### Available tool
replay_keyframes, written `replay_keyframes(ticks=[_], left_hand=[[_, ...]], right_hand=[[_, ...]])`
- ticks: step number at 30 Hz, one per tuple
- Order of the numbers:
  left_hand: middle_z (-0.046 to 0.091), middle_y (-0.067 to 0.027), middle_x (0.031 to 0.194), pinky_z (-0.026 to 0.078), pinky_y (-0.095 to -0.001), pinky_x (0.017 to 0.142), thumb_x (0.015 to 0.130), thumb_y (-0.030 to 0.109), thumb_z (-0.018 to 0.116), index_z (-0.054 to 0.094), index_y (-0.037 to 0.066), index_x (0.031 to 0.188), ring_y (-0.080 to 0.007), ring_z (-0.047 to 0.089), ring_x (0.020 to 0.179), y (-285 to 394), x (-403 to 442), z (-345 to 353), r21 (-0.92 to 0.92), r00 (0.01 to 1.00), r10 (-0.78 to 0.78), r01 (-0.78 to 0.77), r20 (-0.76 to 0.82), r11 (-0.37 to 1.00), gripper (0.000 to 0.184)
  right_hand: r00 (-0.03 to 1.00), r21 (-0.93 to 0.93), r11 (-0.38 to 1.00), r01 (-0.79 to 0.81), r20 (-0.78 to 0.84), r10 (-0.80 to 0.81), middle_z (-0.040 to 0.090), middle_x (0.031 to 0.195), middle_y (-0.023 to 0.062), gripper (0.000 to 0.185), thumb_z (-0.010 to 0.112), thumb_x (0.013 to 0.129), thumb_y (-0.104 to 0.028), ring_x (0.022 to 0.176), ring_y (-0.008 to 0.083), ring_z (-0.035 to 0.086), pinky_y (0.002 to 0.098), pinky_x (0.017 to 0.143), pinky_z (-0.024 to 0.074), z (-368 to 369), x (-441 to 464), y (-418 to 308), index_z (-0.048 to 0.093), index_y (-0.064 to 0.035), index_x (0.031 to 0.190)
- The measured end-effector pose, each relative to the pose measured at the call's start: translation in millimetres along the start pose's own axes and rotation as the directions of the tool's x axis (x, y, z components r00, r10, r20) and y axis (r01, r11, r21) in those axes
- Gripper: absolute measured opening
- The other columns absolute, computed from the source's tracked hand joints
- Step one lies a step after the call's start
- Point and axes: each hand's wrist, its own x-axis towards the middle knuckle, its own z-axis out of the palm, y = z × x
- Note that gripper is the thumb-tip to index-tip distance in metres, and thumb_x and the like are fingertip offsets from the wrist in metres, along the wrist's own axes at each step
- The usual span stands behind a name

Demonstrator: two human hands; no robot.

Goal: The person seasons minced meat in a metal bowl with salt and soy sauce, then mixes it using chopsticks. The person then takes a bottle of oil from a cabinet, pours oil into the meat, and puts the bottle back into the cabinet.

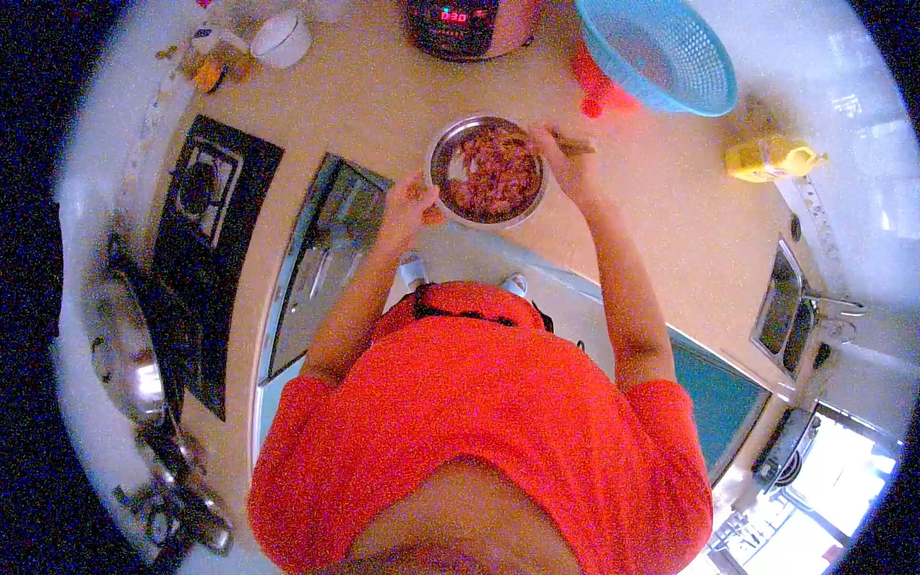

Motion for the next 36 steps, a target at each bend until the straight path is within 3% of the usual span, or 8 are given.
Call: replay_keyframes(ticks=[9, 12, 20, 21, 27, 30, 33, 36], left_hand=[[0.056, -0.0089, 0.081, 0.055, -0.0296, 0.051, 0.081, 0.006, 0.057, 0.042, 0.003, 0.123, -0.0187, 0.061, 0.062, 2, -1, 3, 0.044, 1.0, -0.005, 0.006, -0.013, 0.999, 0.045], [0.058, -0.0092, 0.086, 0.055, -0.0304, 0.054, 0.081, 0.01, 0.06, 0.04, 0.001, 0.124, -0.0188, 0.061, 0.068, 4, -1, 0, 0.11, 0.999, -0.029, 0.024, 0.042, 0.994, 0.048], [0.058, -0.0084, 0.088, 0.056, -0.0323, 0.056, 0.082, 0.011, 0.059, 0.041, 0.004, 0.125, -0.0185, 0.061, 0.07, -6, 4, -3, 0.047, 0.999, -0.021, 0.019, 0.037, 0.999, 0.048], [0.058, -0.0082, 0.087, 0.056, -0.0322, 0.056, 0.082, 0.011, 0.059, 0.041, 0.005, 0.126, -0.0184, 0.061, 0.07, -5, 3, -3, 0.059, 0.999, -0.017, 0.015, 0.039, 0.998, 0.048], [0.059, -0.0062, 0.082, 0.055, -0.0307, 0.055, 0.082, 0.01, 0.059, 0.04, 0.005, 0.127, -0.0172, 0.061, 0.069, -1, 3, -4, 0.066, 0.998, -0.011, 0.007, 0.065, 0.998, 0.049], [0.059, -0.0055, 0.08, 0.055, -0.03, 0.054, 0.082, 0.011, 0.06, 0.041, 0.005, 0.126, -0.0168, 0.061, 0.065, -3, 4, -3, 0.066, 0.999, 0.002, -0.004, 0.034, 0.998, 0.049], [0.058, -0.0059, 0.08, 0.055, -0.0297, 0.054, 0.081, 0.011, 0.06, 0.041, 0.005, 0.126, -0.0167, 0.06, 0.063, -6, 3, -1, 0.008, 0.999, 0.03, -0.03, 0.039, 1.0, 0.05], [0.058, -0.0064, 0.081, 0.055, -0.0295, 0.054, 0.081, 0.012, 0.06, 0.041, 0.005, 0.126, -0.0168, 0.061, 0.065, -1, 0, -1, 0.035, 0.999, 0.01, -0.012, 0.049, 0.999, 0.049]], right_hand=[[0.973, -0.008, 0.995, -0.101, 0.207, 0.1, 0.064, 0.079, 0.0045, 0.019, 0.055, 0.087, -0.018, 0.074, 0.0131, 0.059, 0.0269, 0.066, 0.0474, -3, -53, -30, 0.063, -0.0015, 0.085], [0.996, 0.213, 0.976, -0.044, -0.061, 0.059, 0.064, 0.075, 0.0026, 0.02, 0.054, 0.087, -0.02, 0.073, 0.012, 0.059, 0.0263, 0.065, 0.0477, -2, -28, 5, 0.063, -0.0022, 0.082], [0.993, -0.129, 0.985, -0.114, -0.058, 0.107, 0.059, 0.067, 0.0062, 0.021, 0.052, 0.088, -0.017, 0.063, 0.0103, 0.058, 0.0246, 0.058, 0.048, -12, -36, -13, 0.057, -0.0002, 0.077], [0.987, 0.063, 0.991, -0.121, -0.101, 0.127, 0.059, 0.067, 0.0059, 0.021, 0.052, 0.088, -0.017, 0.062, 0.0111, 0.058, 0.026, 0.057, 0.048, 6, -37, -30, 0.056, -0.0002, 0.076], [0.962, 0.192, 0.978, 0.086, -0.271, -0.031, 0.061, 0.068, 0.0018, 0.021, 0.054, 0.087, -0.017, 0.061, 0.0082, 0.053, 0.0249, 0.053, 0.0433, 18, -16, -20, 0.06, -0.0003, 0.076], [0.981, -0.105, 0.994, 0.042, -0.184, -0.061, 0.061, 0.068, 0.0043, 0.02, 0.055, 0.086, -0.017, 0.061, 0.0111, 0.055, 0.0265, 0.056, 0.0447, 3, -21, -19, 0.06, -0.0009, 0.075], [0.997, -0.071, 0.996, -0.058, -0.046, 0.055, 0.061, 0.068, 0.0078, 0.019, 0.056, 0.085, -0.017, 0.061, 0.0157, 0.056, 0.0294, 0.057, 0.0456, 9, -41, -40, 0.06, -0.0014, 0.074], [0.973, -0.129, 0.965, 0.229, 0.009, -0.23, 0.061, 0.069, 0.0104, 0.019, 0.055, 0.085, -0.017, 0.062, 0.0204, 0.058, 0.0322, 0.059, 0.0465, 37, -32, -60, 0.061, -0.0016, 0.076]])
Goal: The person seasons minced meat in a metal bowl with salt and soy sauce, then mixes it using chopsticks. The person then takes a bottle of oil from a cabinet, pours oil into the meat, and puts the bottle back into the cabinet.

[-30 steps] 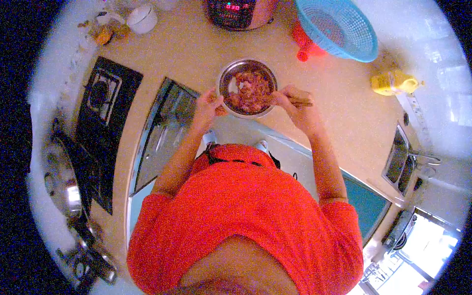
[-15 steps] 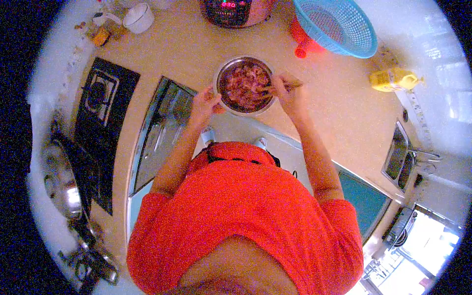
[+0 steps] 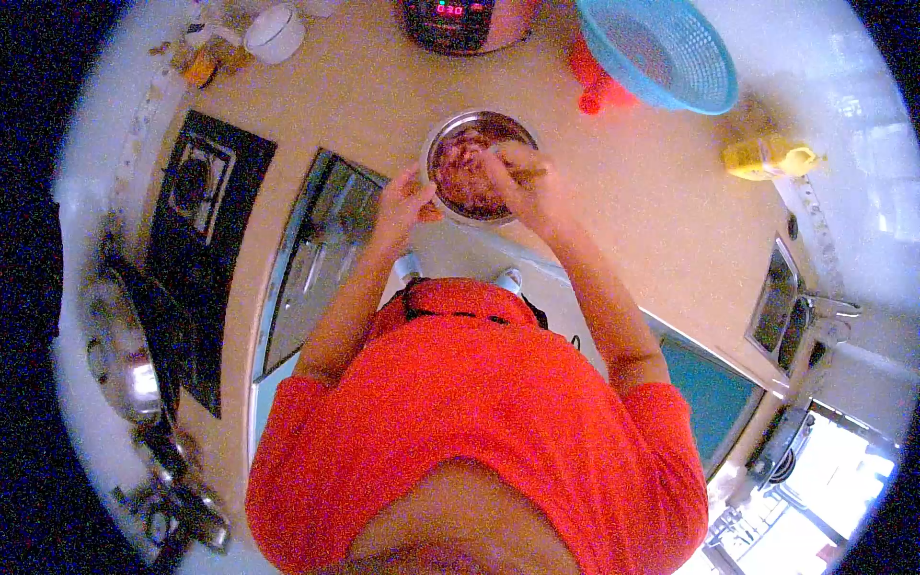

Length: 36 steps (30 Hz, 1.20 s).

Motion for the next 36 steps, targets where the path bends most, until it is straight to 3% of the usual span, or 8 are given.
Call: replay_keyframes(ticks=[4, 5, 9, 13, 17, 20, 31, 36], left_hand=[[0.058, -0.0063, 0.083, 0.055, -0.0292, 0.053, 0.082, 0.013, 0.06, 0.043, 0.006, 0.125, -0.0171, 0.061, 0.068, -2, 1, -4, 0.018, 1.0, 0.028, -0.028, 0.015, 0.999, 0.047], [0.058, -0.0062, 0.083, 0.055, -0.0292, 0.053, 0.081, 0.013, 0.06, 0.044, 0.006, 0.124, -0.0172, 0.061, 0.068, -2, 1, -5, 0.015, 0.999, 0.035, -0.036, 0.02, 0.999, 0.046], [0.051, -0.0062, 0.075, 0.055, -0.0298, 0.049, 0.081, 0.003, 0.056, 0.045, 0.005, 0.123, -0.017, 0.06, 0.061, -3, 2, 5, -0.062, 0.998, 0.035, -0.038, -0.046, 0.997, 0.044], [0.056, -0.006, 0.08, 0.055, -0.029, 0.053, 0.081, 0.008, 0.058, 0.046, 0.006, 0.122, -0.0162, 0.06, 0.066, -2, 0, 1, -0.001, 1.0, 0.013, -0.014, -0.021, 1.0, 0.042], [0.058, -0.0063, 0.081, 0.054, -0.0283, 0.054, 0.082, 0.012, 0.059, 0.046, 0.007, 0.121, -0.0157, 0.06, 0.066, 4, -2, 3, 0.012, 0.999, 0.05, -0.05, 0.005, 0.999, 0.042], [0.054, -0.0076, 0.079, 0.055, -0.0298, 0.051, 0.081, 0.004, 0.056, 0.046, 0.007, 0.121, -0.0175, 0.061, 0.065, 3, -2, 6, 0.01, 0.999, 0.034, -0.033, -0.036, 0.999, 0.042], [0.054, -0.0066, 0.074, 0.055, -0.0279, 0.049, 0.081, 0.005, 0.056, 0.048, 0.006, 0.12, -0.0158, 0.06, 0.061, -1, 5, 5, -0.006, 0.999, 0.027, -0.027, -0.018, 1.0, 0.04], [0.055, -0.0064, 0.076, 0.055, -0.0286, 0.05, 0.082, 0.006, 0.056, 0.043, 0.004, 0.124, -0.0162, 0.06, 0.061, 6, -1, 3, 0.043, 1.0, -0.001, 0.001, 0.002, 0.999, 0.045]], right_hand=[[0.977, 0.079, 0.977, -0.199, -0.058, 0.204, 0.063, 0.07, 0.0081, 0.017, 0.055, 0.086, -0.018, 0.064, 0.0172, 0.058, 0.0312, 0.06, 0.0472, 0, 24, 18, 0.062, -0.0028, 0.083], [0.987, -0.016, 0.997, -0.078, -0.142, 0.074, 0.057, 0.066, 0.0017, 0.02, 0.055, 0.087, -0.017, 0.059, 0.0116, 0.053, 0.0267, 0.054, 0.0429, -1, 26, 54, 0.059, 0.0003, 0.077], [0.965, 0.101, 0.96, -0.261, 0.024, 0.26, 0.063, 0.07, 0.0076, 0.02, 0.053, 0.087, -0.021, 0.06, 0.0129, 0.055, 0.0301, 0.058, 0.0466, -26, 4, 36, 0.063, -0.0038, 0.087], [0.998, -0.1, 0.993, -0.066, -0.007, 0.065, 0.062, 0.074, 0.0114, 0.018, 0.054, 0.086, -0.02, 0.066, 0.0165, 0.059, 0.0303, 0.059, 0.0462, 0, 18, 15, 0.062, -0.0034, 0.086], [0.986, 0.128, 0.99, -0.066, -0.144, 0.085, 0.052, 0.064, 0.0042, 0.019, 0.055, 0.086, -0.013, 0.064, 0.011, 0.055, 0.0251, 0.056, 0.0421, -12, 19, 50, 0.056, 0.0017, 0.074], [0.979, -0.103, 0.976, -0.189, 0.054, 0.196, 0.062, 0.078, 0.0115, 0.019, 0.054, 0.087, -0.019, 0.068, 0.0186, 0.059, 0.0312, 0.061, 0.0466, -38, 1, 10, 0.061, -0.001, 0.085], [0.966, 0.023, 0.967, -0.253, 0.05, 0.252, 0.062, 0.072, 0.0102, 0.016, 0.056, 0.085, -0.015, 0.063, 0.0158, 0.059, 0.0298, 0.057, 0.047, -34, 6, 31, 0.061, -0.0007, 0.084], [0.997, 0.087, 0.996, 0.011, 0.07, -0.018, 0.062, 0.075, 0.0073, 0.015, 0.056, 0.085, -0.014, 0.068, 0.0134, 0.057, 0.0279, 0.06, 0.0464, 0, 18, 16, 0.062, -0.0003, 0.083]])
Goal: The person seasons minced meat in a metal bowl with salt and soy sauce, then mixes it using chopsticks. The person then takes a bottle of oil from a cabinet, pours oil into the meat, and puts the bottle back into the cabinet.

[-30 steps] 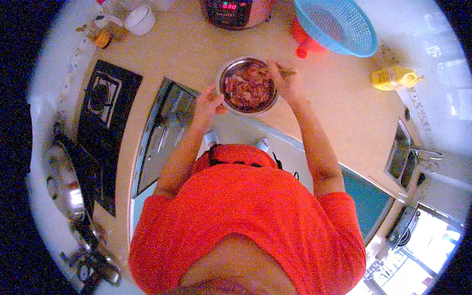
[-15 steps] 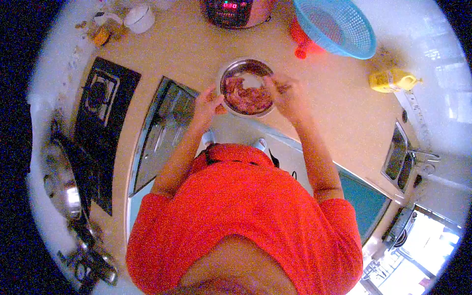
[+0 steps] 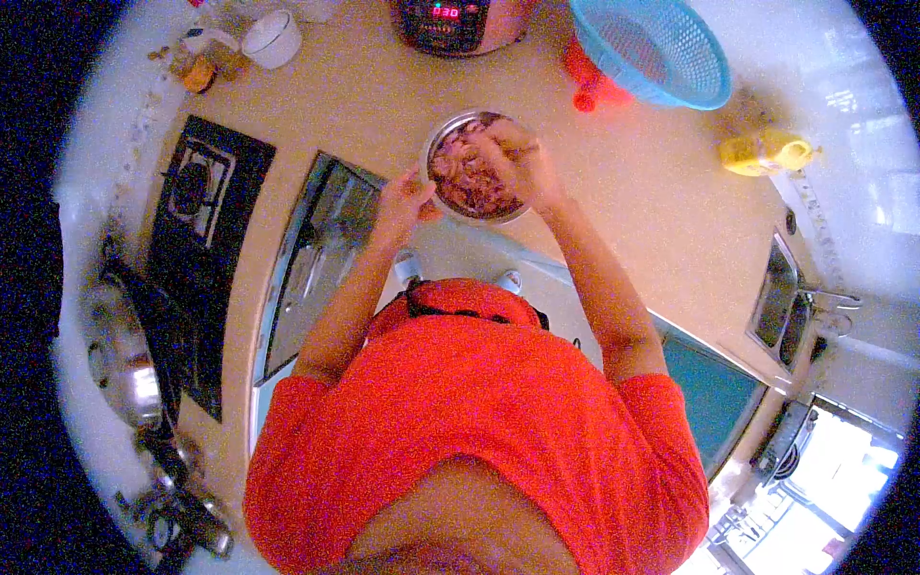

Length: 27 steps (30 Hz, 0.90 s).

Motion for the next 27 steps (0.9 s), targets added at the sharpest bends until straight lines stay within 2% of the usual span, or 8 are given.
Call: replay_keyframes(ticks=[3, 6, 9, 12, 13, 20, 23, 27], left_hand=[[0.059, -0.0082, 0.081, 0.054, -0.029, 0.051, 0.082, 0.011, 0.059, 0.037, 0.001, 0.128, -0.0168, 0.06, 0.062, 3, 0, -3, -0.01, 0.999, 0.026, -0.026, 0.021, 1.0, 0.052], [0.059, -0.0096, 0.084, 0.054, -0.0286, 0.052, 0.081, 0.012, 0.061, 0.037, 0.001, 0.128, -0.0174, 0.059, 0.062, -10, 7, -4, -0.05, 0.996, 0.084, -0.083, 0.023, 0.995, 0.054], [0.058, -0.011, 0.087, 0.054, -0.029, 0.052, 0.081, 0.012, 0.061, 0.037, 0.001, 0.127, -0.0182, 0.06, 0.063, -8, 5, -4, -0.03, 0.999, 0.045, -0.045, 0.013, 0.999, 0.053], [0.057, -0.0113, 0.087, 0.055, -0.0296, 0.052, 0.081, 0.012, 0.06, 0.039, 0.002, 0.126, -0.0188, 0.06, 0.063, -1, 0, 1, -0.013, 1.0, -0.007, 0.007, -0.023, 1.0, 0.051], [0.058, -0.011, 0.086, 0.055, -0.0298, 0.052, 0.081, 0.011, 0.06, 0.039, 0.001, 0.126, -0.0189, 0.06, 0.063, -3, 2, 0, -0.001, 1.0, -0.012, 0.012, -0.023, 1.0, 0.051], [0.058, -0.0104, 0.083, 0.055, -0.0302, 0.052, 0.082, 0.011, 0.059, 0.041, 0.001, 0.124, -0.0188, 0.06, 0.063, -9, 5, -3, -0.023, 0.999, 0.036, -0.036, 0.016, 0.999, 0.047], [0.058, -0.0097, 0.083, 0.055, -0.0297, 0.052, 0.082, 0.011, 0.058, 0.043, 0.004, 0.124, -0.0177, 0.06, 0.062, -8, 2, -1, -0.011, 1.0, -0.011, 0.011, -0.018, 1.0, 0.045], [0.057, -0.0081, 0.081, 0.055, -0.0288, 0.052, 0.082, 0.011, 0.058, 0.045, 0.006, 0.123, -0.0168, 0.059, 0.061, -5, 6, -3, -0.025, 1.0, 0.005, -0.005, 0.001, 1.0, 0.043]], right_hand=[[0.989, 0.145, 0.987, -0.064, -0.123, 0.082, 0.062, 0.077, 0.0042, 0.016, 0.057, 0.085, -0.015, 0.067, 0.0129, 0.055, 0.0277, 0.06, 0.0457, -1, 5, 21, 0.061, 0.0004, 0.081], [0.987, -0.14, 0.983, -0.12, -0.125, 0.102, 0.061, 0.072, 0.0064, 0.017, 0.054, 0.087, -0.012, 0.062, 0.0107, 0.059, 0.0234, 0.057, 0.0477, -28, -11, 29, 0.059, 0.0022, 0.079], [0.941, 0.266, 0.952, -0.152, -0.257, 0.222, 0.062, 0.074, 0.0075, 0.018, 0.054, 0.087, -0.014, 0.063, 0.0112, 0.06, 0.0238, 0.058, 0.0484, -39, -20, 10, 0.059, 0.0017, 0.08], [0.897, -0.021, 0.957, -0.29, -0.355, 0.265, 0.062, 0.073, 0.007, 0.018, 0.055, 0.087, -0.015, 0.065, 0.0117, 0.06, 0.0249, 0.061, 0.0487, -45, -14, 35, 0.06, 0.0016, 0.079], [0.912, 0.146, 0.962, -0.229, -0.314, 0.265, 0.061, 0.073, 0.0025, 0.019, 0.056, 0.086, -0.02, 0.065, 0.0097, 0.055, 0.0257, 0.059, 0.0453, -30, -12, 44, 0.061, -0.0018, 0.083], [0.943, 0.287, 0.917, -0.279, -0.097, 0.317, 0.061, 0.071, 0.0012, 0.02, 0.057, 0.086, -0.019, 0.066, 0.009, 0.054, 0.0255, 0.06, 0.0451, -20, -32, 3, 0.062, -0.0012, 0.08], [0.961, 0.025, 0.967, -0.252, -0.109, 0.253, 0.062, 0.07, 0.0023, 0.021, 0.057, 0.085, -0.019, 0.065, 0.009, 0.055, 0.0257, 0.059, 0.0455, 2, -22, 19, 0.063, 0.0002, 0.08], [0.931, 0.068, 0.965, -0.255, -0.251, 0.264, 0.061, 0.071, 0.0036, 0.019, 0.055, 0.086, -0.015, 0.067, 0.0102, 0.057, 0.0244, 0.062, 0.0462, -11, -8, 4, 0.061, 0.0009, 0.077]])
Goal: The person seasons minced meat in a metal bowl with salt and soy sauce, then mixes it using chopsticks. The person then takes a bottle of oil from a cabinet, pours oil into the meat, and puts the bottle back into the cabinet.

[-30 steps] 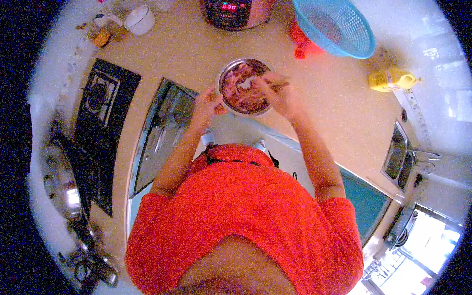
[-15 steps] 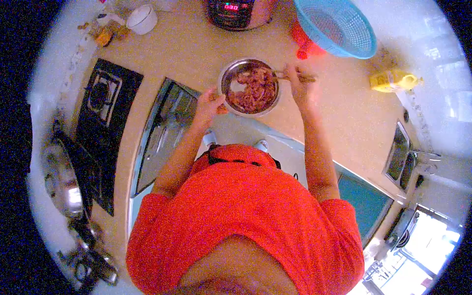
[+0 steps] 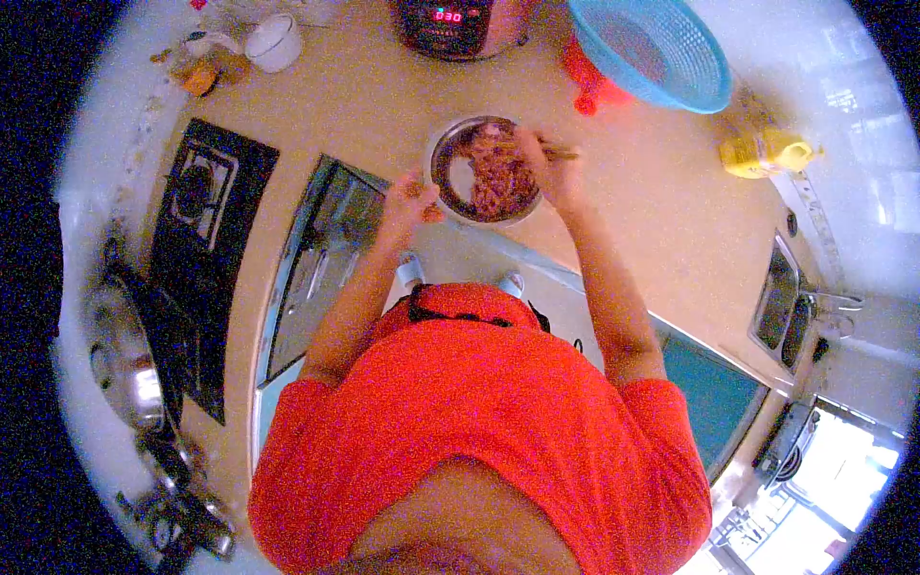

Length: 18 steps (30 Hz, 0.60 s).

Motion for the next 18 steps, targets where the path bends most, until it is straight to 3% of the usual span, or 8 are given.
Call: replay_keyframes(ticks=[4, 7, 11, 14, 17, 18], left_hand=[[0.056, -0.0069, 0.079, 0.055, -0.0277, 0.052, 0.082, 0.011, 0.058, 0.046, 0.006, 0.122, -0.0163, 0.059, 0.061, -4, -1, 3, -0.024, 1.0, 0.009, -0.009, 0.002, 1.0, 0.042], [0.057, -0.0093, 0.08, 0.055, -0.0291, 0.052, 0.082, 0.006, 0.056, 0.045, 0.005, 0.123, -0.0173, 0.06, 0.061, -2, -1, 4, -0.008, 1.0, 0.011, -0.011, -0.001, 1.0, 0.042], [0.057, -0.01, 0.08, 0.055, -0.0296, 0.051, 0.082, 0.004, 0.055, 0.044, 0.005, 0.123, -0.0176, 0.061, 0.062, 1, -4, 6, -0.01, 1.0, 0.017, -0.017, -0.009, 1.0, 0.043], [0.057, -0.0097, 0.08, 0.056, -0.0297, 0.052, 0.082, 0.003, 0.056, 0.045, 0.005, 0.123, -0.0177, 0.061, 0.062, -6, -1, 4, -0.012, 0.999, 0.039, -0.039, -0.027, 0.999, 0.043], [0.057, -0.0092, 0.081, 0.056, -0.0299, 0.052, 0.082, 0.003, 0.055, 0.045, 0.005, 0.123, -0.0178, 0.061, 0.062, -4, -1, 2, -0.043, 1.0, 0.012, -0.013, -0.011, 0.999, 0.043], [0.056, -0.0089, 0.08, 0.056, -0.0299, 0.052, 0.082, 0.003, 0.055, 0.044, 0.006, 0.124, -0.0177, 0.061, 0.062, 0, -2, 4, -0.037, 1.0, 0.004, -0.005, -0.016, 0.999, 0.043]], right_hand=[[0.981, 0.036, 0.982, 0.183, -0.067, -0.18, 0.061, 0.072, 0.0054, 0.017, 0.055, 0.086, -0.011, 0.069, 0.0108, 0.058, 0.0247, 0.064, 0.0477, -29, 2, 2, 0.061, 0.0011, 0.076], [0.988, -0.075, 0.987, 0.143, -0.041, -0.146, 0.061, 0.069, 0.0049, 0.018, 0.056, 0.086, -0.014, 0.063, 0.0105, 0.056, 0.0251, 0.058, 0.046, -13, 1, 38, 0.06, 0.0008, 0.076], [0.988, 0.224, 0.974, -0.033, 0.153, -0.001, 0.059, 0.068, -0.0006, 0.018, 0.056, 0.086, -0.016, 0.063, 0.0102, 0.054, 0.0262, 0.057, 0.0437, -27, -10, 14, 0.061, -0.0021, 0.076], [0.964, 0.092, 0.995, -0.038, 0.267, 0.012, 0.061, 0.071, 0.0047, 0.02, 0.053, 0.088, -0.016, 0.067, 0.0109, 0.059, 0.0247, 0.063, 0.0486, -14, -19, 14, 0.06, 0.0018, 0.081], [0.995, -0.11, 0.994, 0.019, 0.098, -0.008, 0.06, 0.069, 0.005, 0.022, 0.053, 0.088, -0.017, 0.067, 0.012, 0.059, 0.0249, 0.06, 0.0491, -12, -6, 21, 0.059, 0.0033, 0.081], [0.99, -0.01, 0.996, 0.093, 0.103, -0.091, 0.058, 0.066, 0.0047, 0.022, 0.053, 0.088, -0.017, 0.066, 0.0119, 0.058, 0.0253, 0.058, 0.0484, -19, 1, 30, 0.059, 0.0027, 0.08]])
